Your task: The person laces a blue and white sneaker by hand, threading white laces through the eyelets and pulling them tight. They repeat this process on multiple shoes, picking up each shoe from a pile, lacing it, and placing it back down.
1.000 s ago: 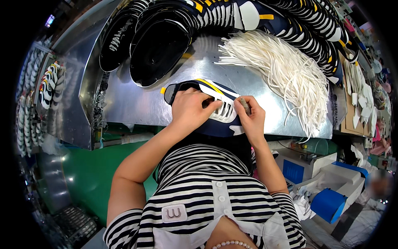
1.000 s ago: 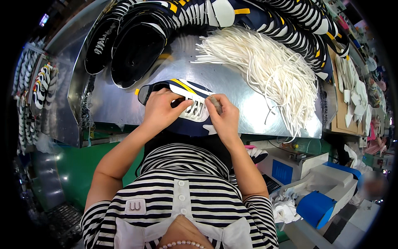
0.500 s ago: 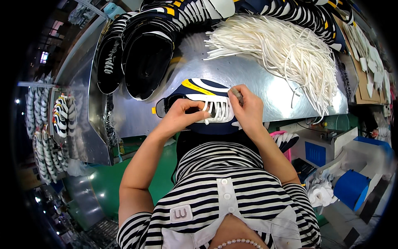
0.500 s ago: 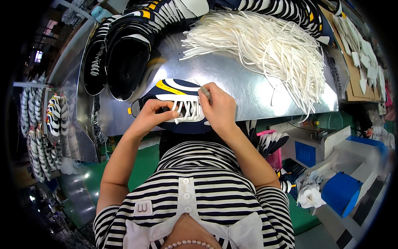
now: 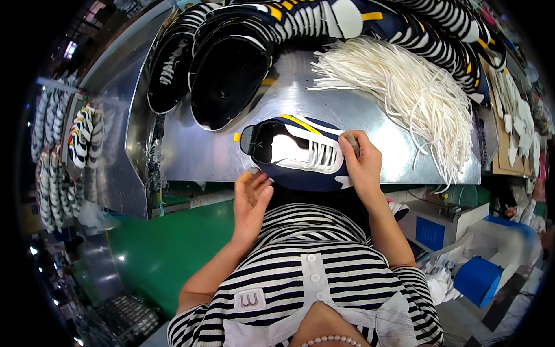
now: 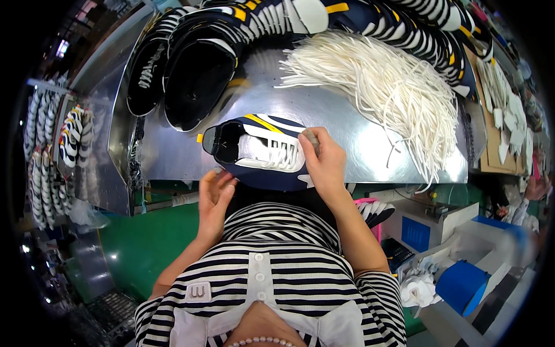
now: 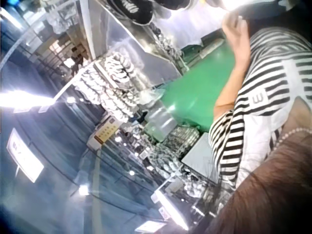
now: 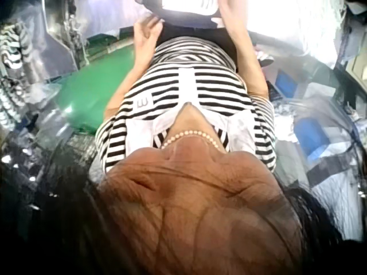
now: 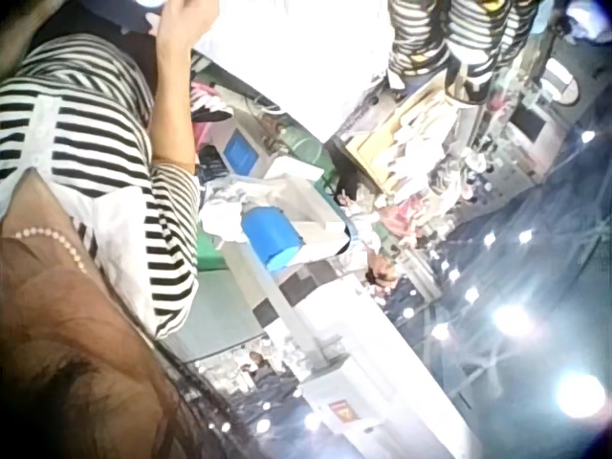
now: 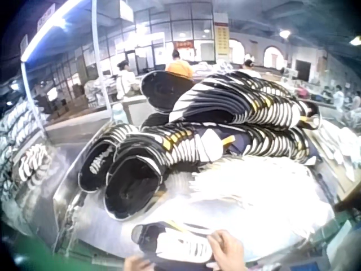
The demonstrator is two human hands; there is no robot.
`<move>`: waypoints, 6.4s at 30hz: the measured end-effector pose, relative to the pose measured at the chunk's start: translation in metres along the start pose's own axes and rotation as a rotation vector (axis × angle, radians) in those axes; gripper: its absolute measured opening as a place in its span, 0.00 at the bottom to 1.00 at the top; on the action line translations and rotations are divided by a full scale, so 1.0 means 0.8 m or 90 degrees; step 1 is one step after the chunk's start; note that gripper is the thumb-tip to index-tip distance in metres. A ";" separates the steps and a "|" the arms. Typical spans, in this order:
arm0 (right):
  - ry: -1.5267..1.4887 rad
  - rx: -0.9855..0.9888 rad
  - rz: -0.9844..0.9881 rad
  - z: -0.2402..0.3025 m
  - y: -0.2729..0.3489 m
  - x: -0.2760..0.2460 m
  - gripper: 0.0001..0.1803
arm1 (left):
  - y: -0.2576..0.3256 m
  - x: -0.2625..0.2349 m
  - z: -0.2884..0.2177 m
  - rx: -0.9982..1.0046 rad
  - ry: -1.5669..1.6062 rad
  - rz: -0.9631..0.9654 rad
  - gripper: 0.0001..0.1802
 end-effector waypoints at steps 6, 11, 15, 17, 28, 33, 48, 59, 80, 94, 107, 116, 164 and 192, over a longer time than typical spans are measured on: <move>-0.241 0.103 0.116 0.010 0.009 -0.009 0.08 | -0.011 0.000 0.010 -0.205 0.682 0.169 0.28; -0.372 0.111 0.251 0.042 0.022 0.022 0.08 | -0.031 -0.020 -0.137 0.110 0.239 0.119 0.20; -0.342 0.126 0.233 0.039 0.011 0.022 0.07 | -0.078 -0.092 -0.248 0.183 -0.411 -0.066 0.16; -0.339 0.155 0.242 0.027 0.003 0.028 0.08 | -0.167 -0.159 -0.238 0.133 -0.794 -0.176 0.16; -0.153 0.237 0.171 -0.003 -0.001 0.018 0.09 | -0.432 -0.329 -0.111 0.322 -0.984 -0.088 0.31; 0.157 0.008 0.030 0.013 -0.057 -0.015 0.10 | -0.282 -0.276 -0.127 0.181 -0.443 -0.161 0.18; 0.228 -0.151 0.025 0.011 -0.207 -0.038 0.06 | -0.087 -0.100 -0.167 0.655 -0.765 -0.333 0.07; -0.423 -0.036 0.356 0.150 -0.052 -0.142 0.08 | -0.141 0.089 -0.125 0.236 -0.296 0.308 0.19; -0.572 0.155 0.396 0.097 0.056 -0.039 0.07 | -0.192 -0.032 -0.139 0.115 -1.092 0.392 0.19; -0.471 0.107 0.220 0.029 -0.022 0.059 0.07 | -0.144 -0.019 -0.086 -0.358 0.043 0.470 0.39; -0.352 0.041 0.157 0.068 -0.024 0.046 0.07 | -0.165 0.017 -0.053 -0.247 0.259 0.308 0.24; -0.250 0.057 0.267 0.067 -0.025 0.051 0.07 | -0.137 0.017 -0.060 -0.077 0.030 0.279 0.20; 0.136 -0.089 0.088 0.064 -0.058 -0.030 0.29 | -0.129 0.015 -0.081 -0.034 -0.040 0.218 0.12; 0.112 -0.136 0.268 0.064 -0.036 0.023 0.06 | -0.118 0.011 -0.140 0.307 -0.693 0.106 0.09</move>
Point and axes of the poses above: each hand's wrist, its own y-axis away from the middle knuckle, its own x-axis out of the palm, z = x × y, the point moved 2 cm from there along -y, towards the middle knuckle, and after that the axes turned 13 degrees about z, right-handed, at the moved point
